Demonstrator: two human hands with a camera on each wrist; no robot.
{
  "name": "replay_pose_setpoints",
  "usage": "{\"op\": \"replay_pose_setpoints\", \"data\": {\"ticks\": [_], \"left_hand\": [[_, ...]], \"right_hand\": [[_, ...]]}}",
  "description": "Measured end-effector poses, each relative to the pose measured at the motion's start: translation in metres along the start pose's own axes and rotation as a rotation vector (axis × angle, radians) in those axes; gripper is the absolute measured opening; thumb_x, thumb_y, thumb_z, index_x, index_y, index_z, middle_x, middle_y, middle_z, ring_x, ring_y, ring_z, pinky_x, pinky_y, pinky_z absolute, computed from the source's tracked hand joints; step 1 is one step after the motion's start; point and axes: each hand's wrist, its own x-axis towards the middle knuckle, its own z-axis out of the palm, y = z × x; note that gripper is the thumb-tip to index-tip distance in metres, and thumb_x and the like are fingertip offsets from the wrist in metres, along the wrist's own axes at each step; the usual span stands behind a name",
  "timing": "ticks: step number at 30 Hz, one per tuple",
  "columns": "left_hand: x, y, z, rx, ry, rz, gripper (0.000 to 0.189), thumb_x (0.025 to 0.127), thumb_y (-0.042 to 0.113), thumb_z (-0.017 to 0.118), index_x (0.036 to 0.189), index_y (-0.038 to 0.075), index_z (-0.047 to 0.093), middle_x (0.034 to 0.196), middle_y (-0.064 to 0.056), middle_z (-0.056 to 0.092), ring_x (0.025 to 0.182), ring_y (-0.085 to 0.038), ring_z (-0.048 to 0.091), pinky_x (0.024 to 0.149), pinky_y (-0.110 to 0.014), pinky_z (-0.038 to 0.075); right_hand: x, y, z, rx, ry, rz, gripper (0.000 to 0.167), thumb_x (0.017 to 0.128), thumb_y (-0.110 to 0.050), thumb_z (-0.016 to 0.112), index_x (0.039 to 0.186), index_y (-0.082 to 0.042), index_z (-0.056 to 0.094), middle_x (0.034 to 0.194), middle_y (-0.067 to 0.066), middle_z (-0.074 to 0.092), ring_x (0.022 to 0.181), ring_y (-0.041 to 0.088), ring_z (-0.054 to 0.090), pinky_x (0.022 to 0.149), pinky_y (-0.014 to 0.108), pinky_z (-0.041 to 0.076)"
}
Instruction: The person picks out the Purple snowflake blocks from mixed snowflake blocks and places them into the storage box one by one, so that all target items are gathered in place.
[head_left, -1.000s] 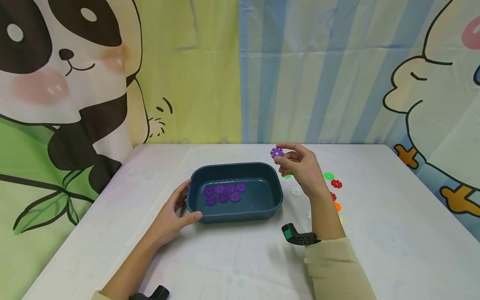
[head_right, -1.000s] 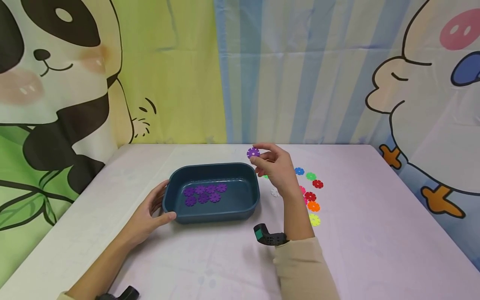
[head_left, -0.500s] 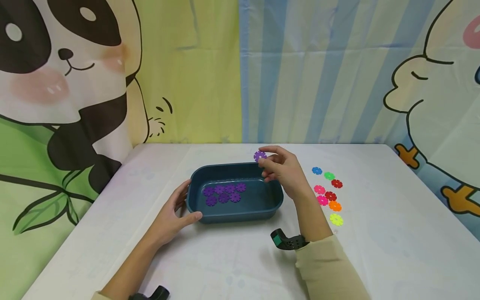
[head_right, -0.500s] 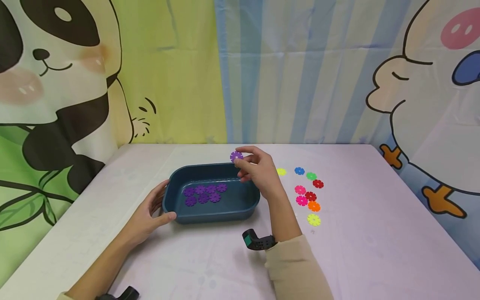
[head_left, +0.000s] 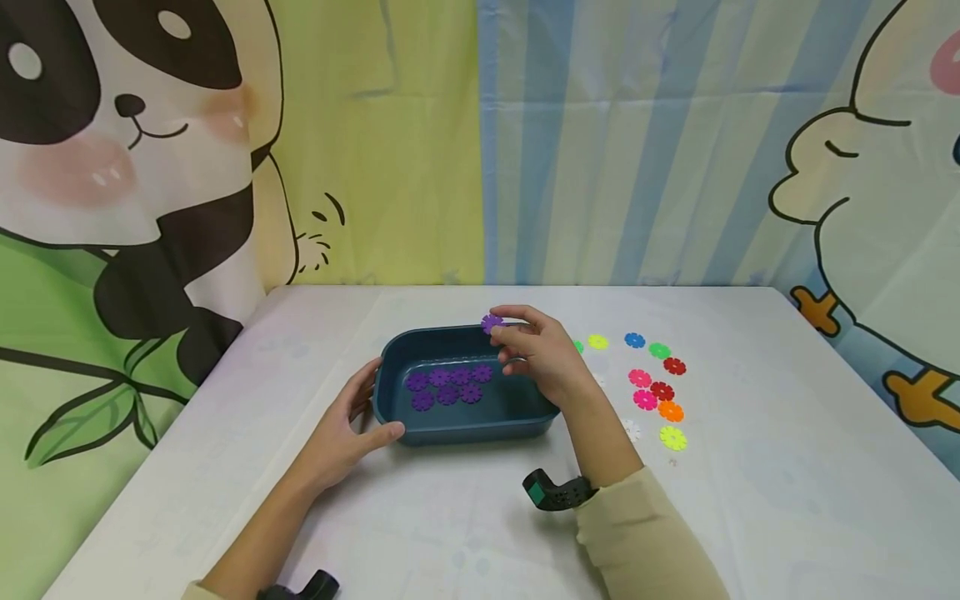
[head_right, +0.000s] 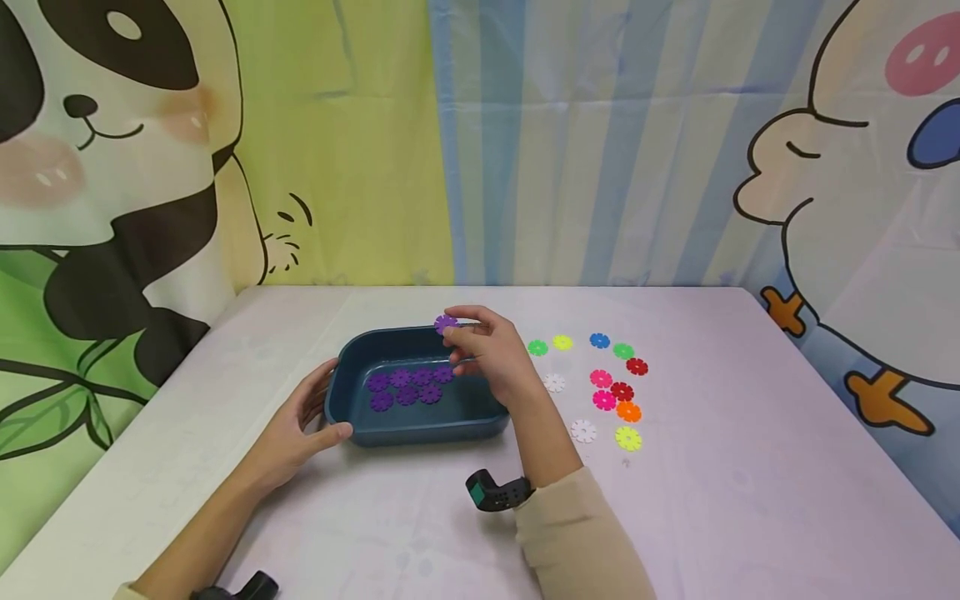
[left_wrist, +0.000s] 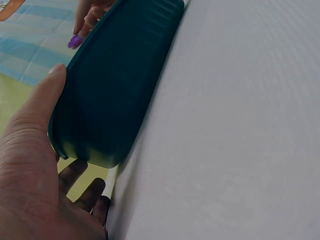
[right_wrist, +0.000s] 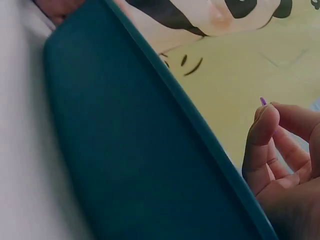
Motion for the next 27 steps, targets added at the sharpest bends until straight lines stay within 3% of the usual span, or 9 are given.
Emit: {"op": "replay_pose_setpoints", "data": {"ticks": [14, 19, 27], "left_hand": [[0.001, 0.002, 0.000, -0.004, -0.006, -0.011, 0.093, 0.091, 0.028, 0.080, 0.165, 0.029, 0.023, 0.164, -0.012, 0.039, 0.151, -0.035, 0.036, 0.123, -0.063, 0.028], [0.001, 0.001, 0.000, 0.005, -0.004, -0.019, 0.093, 0.090, 0.029, 0.080, 0.165, 0.029, 0.023, 0.164, -0.013, 0.039, 0.151, -0.036, 0.036, 0.123, -0.063, 0.028], [0.001, 0.001, 0.000, -0.008, -0.003, -0.014, 0.093, 0.090, 0.028, 0.080, 0.164, 0.029, 0.024, 0.164, -0.012, 0.039, 0.151, -0.035, 0.036, 0.123, -0.062, 0.028]], "right_hand": [[0.003, 0.010, 0.011, -0.170, -0.027, 0.124, 0.038, 0.101, -0.006, 0.063, 0.139, -0.011, 0.060, 0.104, 0.014, 0.064, 0.068, 0.017, 0.064, 0.054, 0.026, 0.058], [0.001, 0.013, 0.014, -0.364, -0.033, 0.139, 0.040, 0.100, -0.001, 0.062, 0.140, -0.007, 0.059, 0.097, 0.017, 0.064, 0.062, 0.017, 0.062, 0.053, 0.029, 0.060], [-0.005, 0.013, 0.023, -0.674, 0.022, 0.186, 0.034, 0.098, 0.001, 0.064, 0.131, -0.009, 0.065, 0.067, 0.011, 0.060, 0.046, 0.016, 0.058, 0.052, 0.032, 0.060]]}}
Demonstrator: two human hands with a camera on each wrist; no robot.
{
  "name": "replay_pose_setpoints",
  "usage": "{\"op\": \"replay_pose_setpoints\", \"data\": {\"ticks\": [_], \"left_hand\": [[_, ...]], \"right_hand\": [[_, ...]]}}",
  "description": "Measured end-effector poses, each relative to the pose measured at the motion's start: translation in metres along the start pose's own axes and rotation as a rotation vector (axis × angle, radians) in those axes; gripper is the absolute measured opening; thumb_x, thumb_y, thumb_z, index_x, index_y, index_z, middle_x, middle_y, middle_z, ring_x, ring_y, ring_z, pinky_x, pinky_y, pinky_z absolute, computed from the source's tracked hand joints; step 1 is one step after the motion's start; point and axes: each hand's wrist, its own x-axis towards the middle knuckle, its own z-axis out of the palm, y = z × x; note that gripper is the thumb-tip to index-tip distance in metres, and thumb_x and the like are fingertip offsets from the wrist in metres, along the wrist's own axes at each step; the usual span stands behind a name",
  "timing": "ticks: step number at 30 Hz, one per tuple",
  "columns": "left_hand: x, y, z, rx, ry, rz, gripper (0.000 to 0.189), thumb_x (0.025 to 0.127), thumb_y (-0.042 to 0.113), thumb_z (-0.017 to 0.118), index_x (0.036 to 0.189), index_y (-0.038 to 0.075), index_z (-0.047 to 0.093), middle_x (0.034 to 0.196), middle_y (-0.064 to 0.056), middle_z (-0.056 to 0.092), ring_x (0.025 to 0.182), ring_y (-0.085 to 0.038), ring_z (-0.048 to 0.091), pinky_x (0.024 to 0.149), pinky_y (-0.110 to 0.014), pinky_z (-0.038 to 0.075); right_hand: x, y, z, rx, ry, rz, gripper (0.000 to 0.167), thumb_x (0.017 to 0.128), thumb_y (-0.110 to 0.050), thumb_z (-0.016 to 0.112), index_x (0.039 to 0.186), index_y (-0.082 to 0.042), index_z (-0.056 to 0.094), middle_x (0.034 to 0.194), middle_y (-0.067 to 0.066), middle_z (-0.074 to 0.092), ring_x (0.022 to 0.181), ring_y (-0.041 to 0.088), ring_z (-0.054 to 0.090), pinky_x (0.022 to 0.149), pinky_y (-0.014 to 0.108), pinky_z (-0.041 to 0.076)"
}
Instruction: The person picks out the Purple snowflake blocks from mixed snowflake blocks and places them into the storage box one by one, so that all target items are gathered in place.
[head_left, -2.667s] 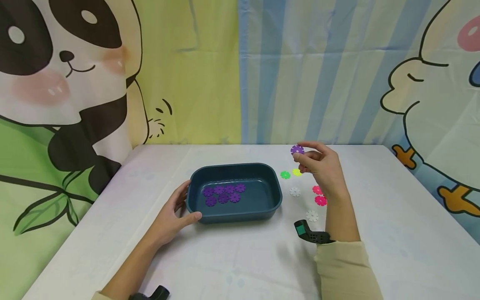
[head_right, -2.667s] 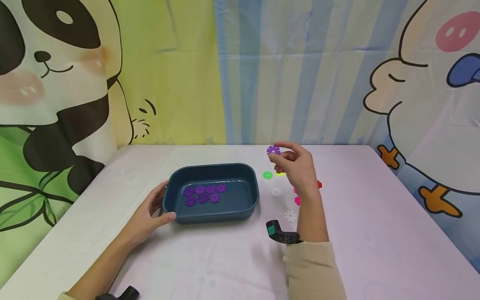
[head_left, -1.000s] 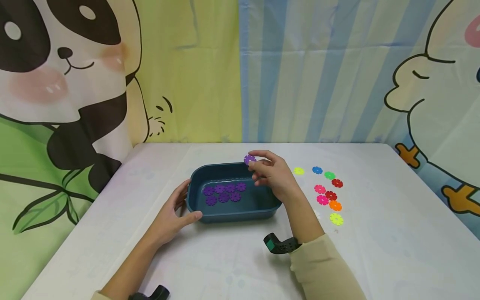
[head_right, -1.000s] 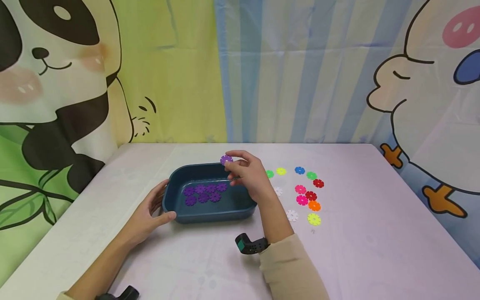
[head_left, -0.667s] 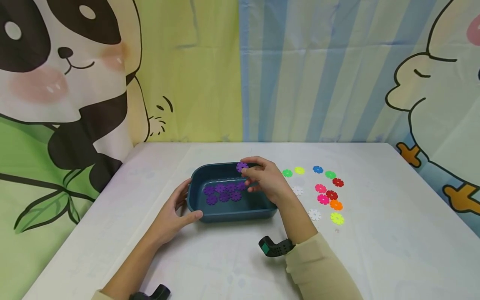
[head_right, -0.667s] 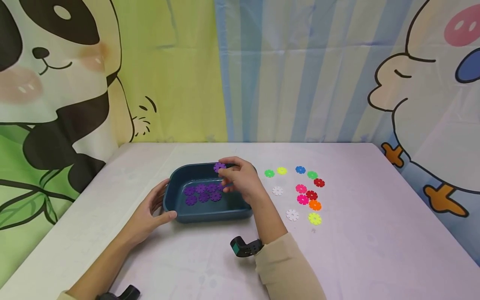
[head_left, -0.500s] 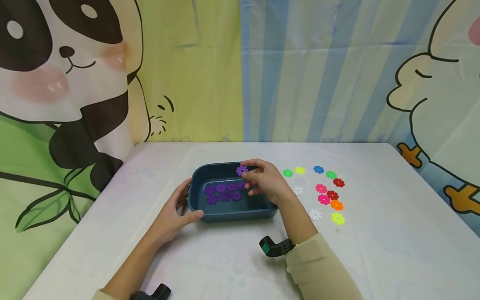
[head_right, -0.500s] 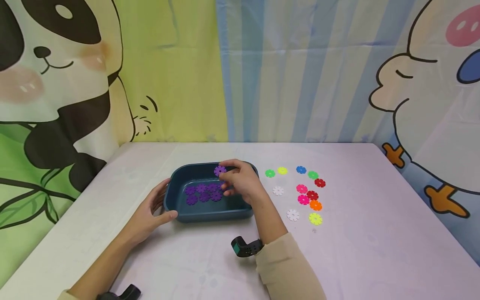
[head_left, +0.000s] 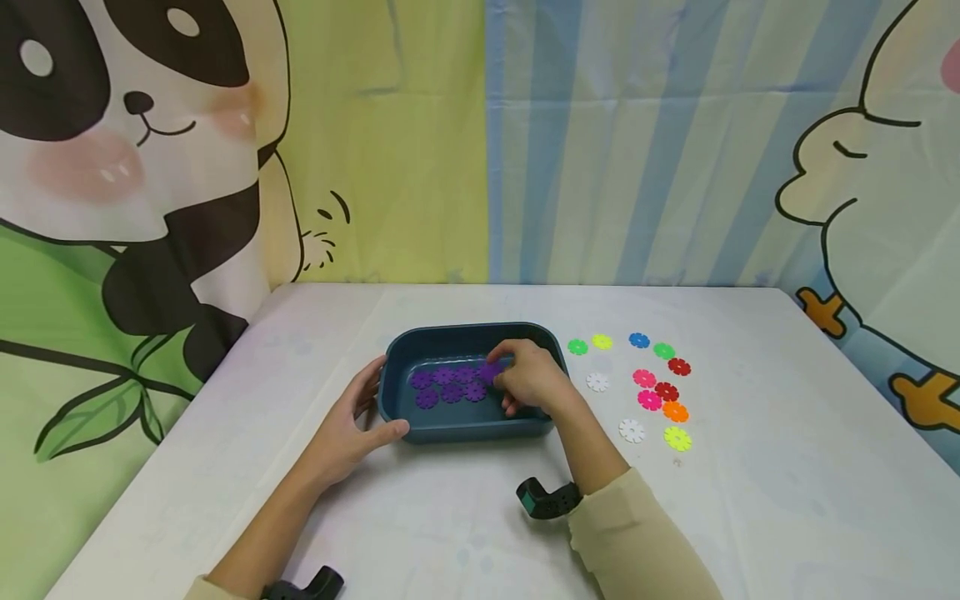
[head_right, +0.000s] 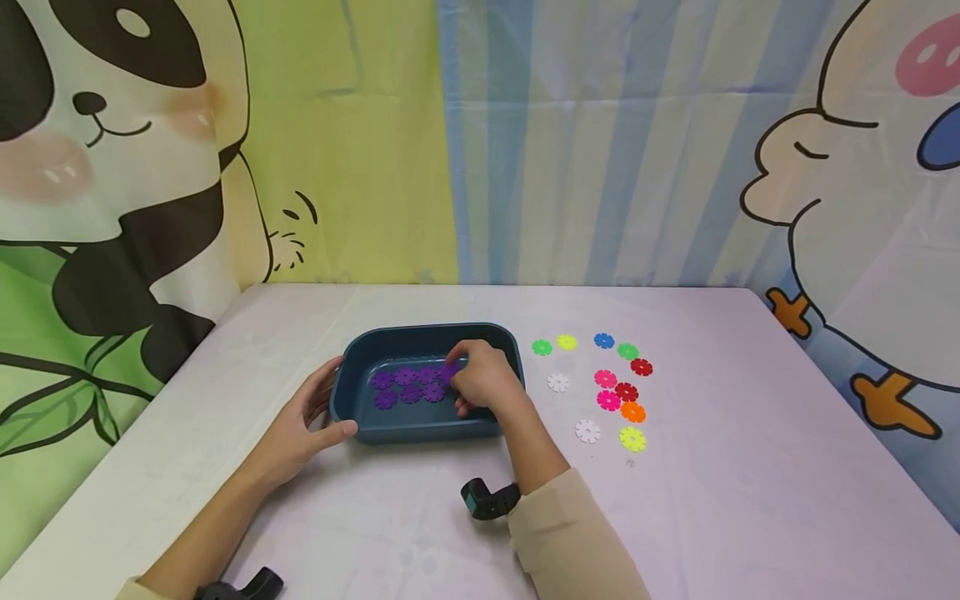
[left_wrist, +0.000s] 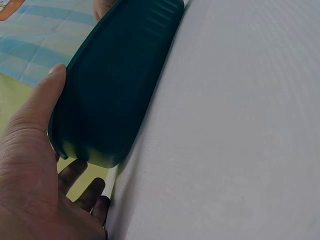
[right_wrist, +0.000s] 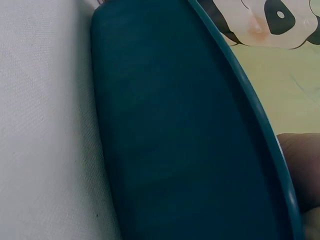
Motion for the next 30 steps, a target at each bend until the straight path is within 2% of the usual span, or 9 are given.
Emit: {"op": "replay_pose_setpoints", "data": {"ticks": [3, 6, 11, 13, 18, 25, 30], "left_hand": [[0.000, 0.001, 0.000, -0.004, -0.002, 0.002, 0.093, 0.090, 0.028, 0.080, 0.164, 0.029, 0.024, 0.164, -0.012, 0.040, 0.151, -0.035, 0.036, 0.123, -0.062, 0.028], [0.001, 0.001, 0.000, -0.005, -0.004, 0.003, 0.093, 0.090, 0.028, 0.080, 0.164, 0.029, 0.024, 0.164, -0.012, 0.040, 0.151, -0.035, 0.036, 0.123, -0.063, 0.027], [0.000, 0.001, 0.001, -0.002, -0.008, 0.009, 0.093, 0.090, 0.028, 0.080, 0.165, 0.029, 0.024, 0.164, -0.013, 0.039, 0.151, -0.036, 0.035, 0.123, -0.064, 0.027], [0.000, 0.001, 0.001, -0.001, -0.012, 0.013, 0.093, 0.090, 0.027, 0.080, 0.165, 0.028, 0.024, 0.164, -0.013, 0.039, 0.151, -0.036, 0.035, 0.123, -0.064, 0.027], [0.001, 0.000, 0.002, -0.002, -0.014, 0.012, 0.093, 0.091, 0.027, 0.079, 0.165, 0.029, 0.023, 0.165, -0.012, 0.038, 0.152, -0.035, 0.035, 0.124, -0.063, 0.027], [0.002, 0.000, 0.000, -0.002, -0.011, 0.019, 0.093, 0.091, 0.025, 0.079, 0.165, 0.028, 0.023, 0.164, -0.013, 0.039, 0.151, -0.035, 0.035, 0.124, -0.062, 0.027], [0.001, -0.002, 0.000, -0.005, -0.011, 0.020, 0.093, 0.091, 0.025, 0.079, 0.165, 0.027, 0.023, 0.164, -0.015, 0.039, 0.151, -0.037, 0.035, 0.123, -0.064, 0.027]], "right_hand": [[-0.003, -0.001, 0.001, -0.105, -0.001, 0.006, 0.033, 0.097, 0.001, 0.065, 0.128, -0.008, 0.067, 0.064, 0.011, 0.062, 0.045, 0.016, 0.059, 0.048, 0.028, 0.057], [-0.004, -0.001, 0.003, -0.177, -0.004, 0.003, 0.031, 0.096, 0.001, 0.067, 0.127, -0.006, 0.067, 0.067, 0.012, 0.065, 0.047, 0.016, 0.061, 0.047, 0.024, 0.054], [-0.003, 0.000, 0.003, -0.271, 0.010, -0.001, 0.030, 0.094, -0.004, 0.072, 0.124, -0.007, 0.068, 0.076, 0.011, 0.070, 0.054, 0.017, 0.067, 0.055, 0.027, 0.056], [-0.003, 0.001, 0.002, -0.325, 0.023, -0.008, 0.030, 0.093, -0.010, 0.076, 0.122, -0.010, 0.069, 0.086, 0.010, 0.073, 0.061, 0.017, 0.068, 0.062, 0.030, 0.056], [-0.006, -0.001, 0.000, -0.441, 0.048, -0.038, 0.036, 0.091, -0.022, 0.080, 0.125, -0.014, 0.070, 0.122, 0.013, 0.071, 0.089, 0.024, 0.066, 0.082, 0.042, 0.057], [-0.011, -0.005, -0.002, -0.459, 0.051, -0.043, 0.044, 0.092, -0.025, 0.079, 0.132, -0.014, 0.067, 0.140, 0.014, 0.065, 0.120, 0.033, 0.065, 0.100, 0.052, 0.056], [-0.014, -0.006, -0.005, -0.447, 0.063, -0.062, 0.044, 0.094, -0.027, 0.077, 0.134, -0.012, 0.066, 0.144, 0.014, 0.062, 0.126, 0.034, 0.063, 0.104, 0.053, 0.054]]}}
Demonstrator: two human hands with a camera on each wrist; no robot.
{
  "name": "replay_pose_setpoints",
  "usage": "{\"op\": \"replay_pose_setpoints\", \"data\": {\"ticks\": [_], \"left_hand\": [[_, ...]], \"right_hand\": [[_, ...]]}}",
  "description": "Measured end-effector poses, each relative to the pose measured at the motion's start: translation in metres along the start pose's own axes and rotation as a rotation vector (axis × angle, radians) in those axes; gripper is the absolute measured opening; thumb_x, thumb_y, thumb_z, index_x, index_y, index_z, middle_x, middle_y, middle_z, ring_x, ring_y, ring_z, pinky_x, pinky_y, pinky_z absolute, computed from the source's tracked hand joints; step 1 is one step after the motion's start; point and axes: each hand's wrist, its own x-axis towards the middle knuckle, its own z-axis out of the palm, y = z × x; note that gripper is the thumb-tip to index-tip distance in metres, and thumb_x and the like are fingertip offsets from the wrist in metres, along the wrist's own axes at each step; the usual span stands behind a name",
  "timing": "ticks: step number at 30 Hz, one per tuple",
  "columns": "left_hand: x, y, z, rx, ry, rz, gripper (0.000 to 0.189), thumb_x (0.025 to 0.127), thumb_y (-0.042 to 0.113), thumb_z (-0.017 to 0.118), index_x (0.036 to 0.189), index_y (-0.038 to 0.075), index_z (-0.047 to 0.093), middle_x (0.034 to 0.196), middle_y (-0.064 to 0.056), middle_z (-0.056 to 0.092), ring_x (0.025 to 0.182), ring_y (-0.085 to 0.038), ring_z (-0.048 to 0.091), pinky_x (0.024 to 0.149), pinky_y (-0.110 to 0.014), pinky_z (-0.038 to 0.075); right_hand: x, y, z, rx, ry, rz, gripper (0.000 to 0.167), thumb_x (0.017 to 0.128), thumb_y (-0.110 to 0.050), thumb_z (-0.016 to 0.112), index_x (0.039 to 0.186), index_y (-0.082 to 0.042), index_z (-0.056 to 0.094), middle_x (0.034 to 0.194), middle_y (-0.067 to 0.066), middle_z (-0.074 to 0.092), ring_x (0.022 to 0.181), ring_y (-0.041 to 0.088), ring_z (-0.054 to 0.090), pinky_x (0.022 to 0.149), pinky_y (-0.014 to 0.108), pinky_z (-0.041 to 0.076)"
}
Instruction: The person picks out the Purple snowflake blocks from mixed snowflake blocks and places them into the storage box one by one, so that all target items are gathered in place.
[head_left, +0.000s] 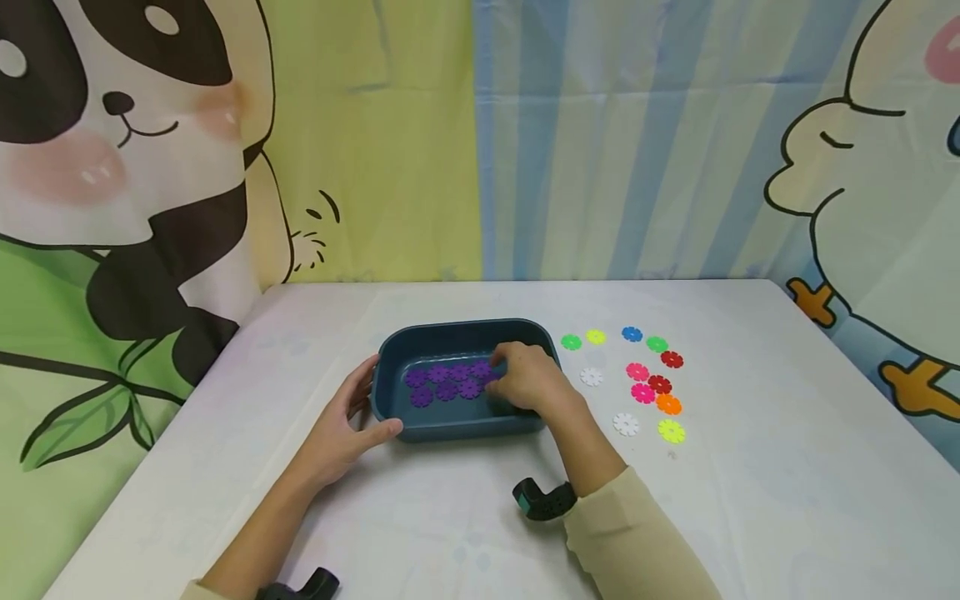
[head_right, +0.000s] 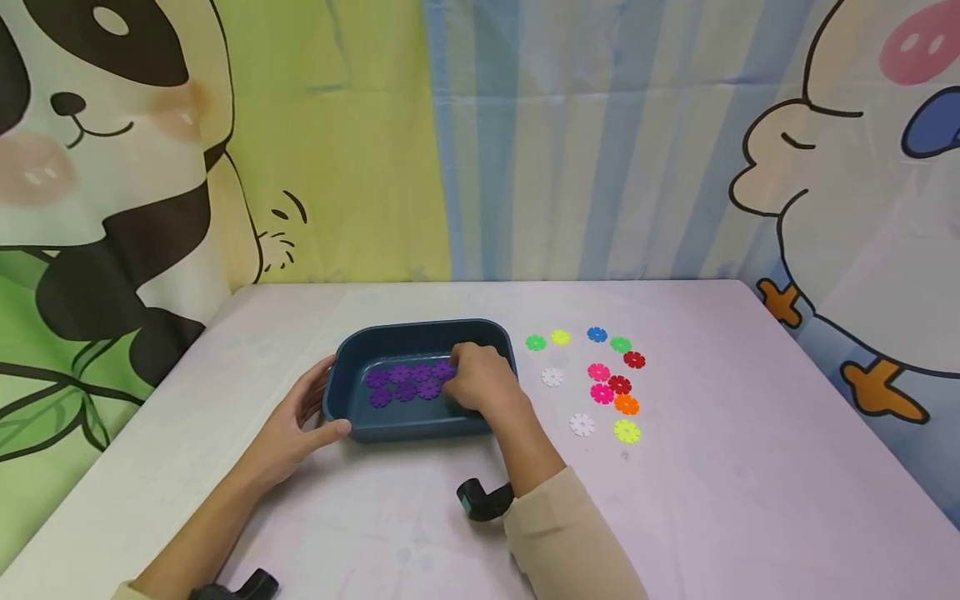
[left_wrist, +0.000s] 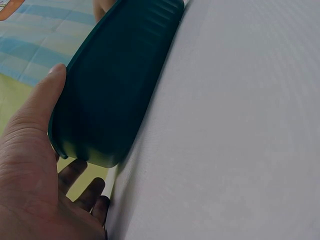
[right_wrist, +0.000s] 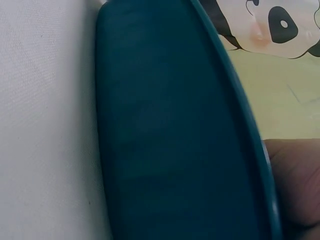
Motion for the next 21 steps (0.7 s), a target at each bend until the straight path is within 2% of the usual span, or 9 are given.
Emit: {"op": "replay_pose_setpoints", "data": {"ticks": [3, 7, 14, 17, 21], "left_hand": [[0.001, -0.001, 0.000, -0.003, -0.006, 0.003, 0.093, 0.091, 0.025, 0.079, 0.165, 0.027, 0.023, 0.164, -0.015, 0.038, 0.151, -0.037, 0.035, 0.123, -0.064, 0.027], [0.001, -0.002, -0.003, 0.003, -0.006, -0.003, 0.093, 0.091, 0.025, 0.079, 0.165, 0.027, 0.022, 0.165, -0.015, 0.038, 0.152, -0.037, 0.035, 0.123, -0.063, 0.027], [0.001, -0.002, -0.007, 0.010, -0.002, -0.014, 0.094, 0.092, 0.025, 0.079, 0.166, 0.027, 0.021, 0.165, -0.015, 0.037, 0.152, -0.038, 0.034, 0.123, -0.064, 0.027], [0.002, -0.002, -0.008, 0.015, 0.002, -0.019, 0.094, 0.092, 0.026, 0.079, 0.166, 0.028, 0.021, 0.165, -0.015, 0.037, 0.152, -0.038, 0.034, 0.123, -0.064, 0.027], [0.003, 0.000, -0.009, 0.021, -0.001, -0.033, 0.094, 0.092, 0.028, 0.079, 0.166, 0.029, 0.020, 0.166, -0.013, 0.035, 0.153, -0.038, 0.033, 0.124, -0.063, 0.027]], "right_hand": [[-0.002, 0.001, -0.004, 0.031, 0.016, -0.018, 0.042, 0.096, -0.028, 0.074, 0.134, -0.012, 0.066, 0.131, 0.013, 0.070, 0.114, 0.030, 0.069, 0.097, 0.050, 0.057], [-0.004, 0.004, -0.012, 0.078, 0.023, -0.090, 0.040, 0.098, -0.029, 0.072, 0.134, -0.012, 0.066, 0.112, 0.009, 0.075, 0.098, 0.023, 0.070, 0.087, 0.043, 0.060], [-0.017, 0.017, -0.025, 0.094, 0.018, -0.303, 0.036, 0.099, -0.025, 0.069, 0.133, -0.013, 0.066, 0.113, 0.007, 0.074, 0.102, 0.022, 0.069, 0.089, 0.040, 0.060], [-0.023, 0.026, -0.029, 0.104, 0.061, -0.359, 0.036, 0.100, -0.023, 0.068, 0.134, -0.013, 0.065, 0.117, 0.007, 0.073, 0.106, 0.022, 0.068, 0.093, 0.041, 0.060], [-0.032, 0.043, -0.035, 0.153, 0.151, -0.382, 0.034, 0.099, -0.018, 0.068, 0.132, -0.010, 0.067, 0.120, 0.009, 0.073, 0.109, 0.024, 0.069, 0.095, 0.044, 0.061]]}}
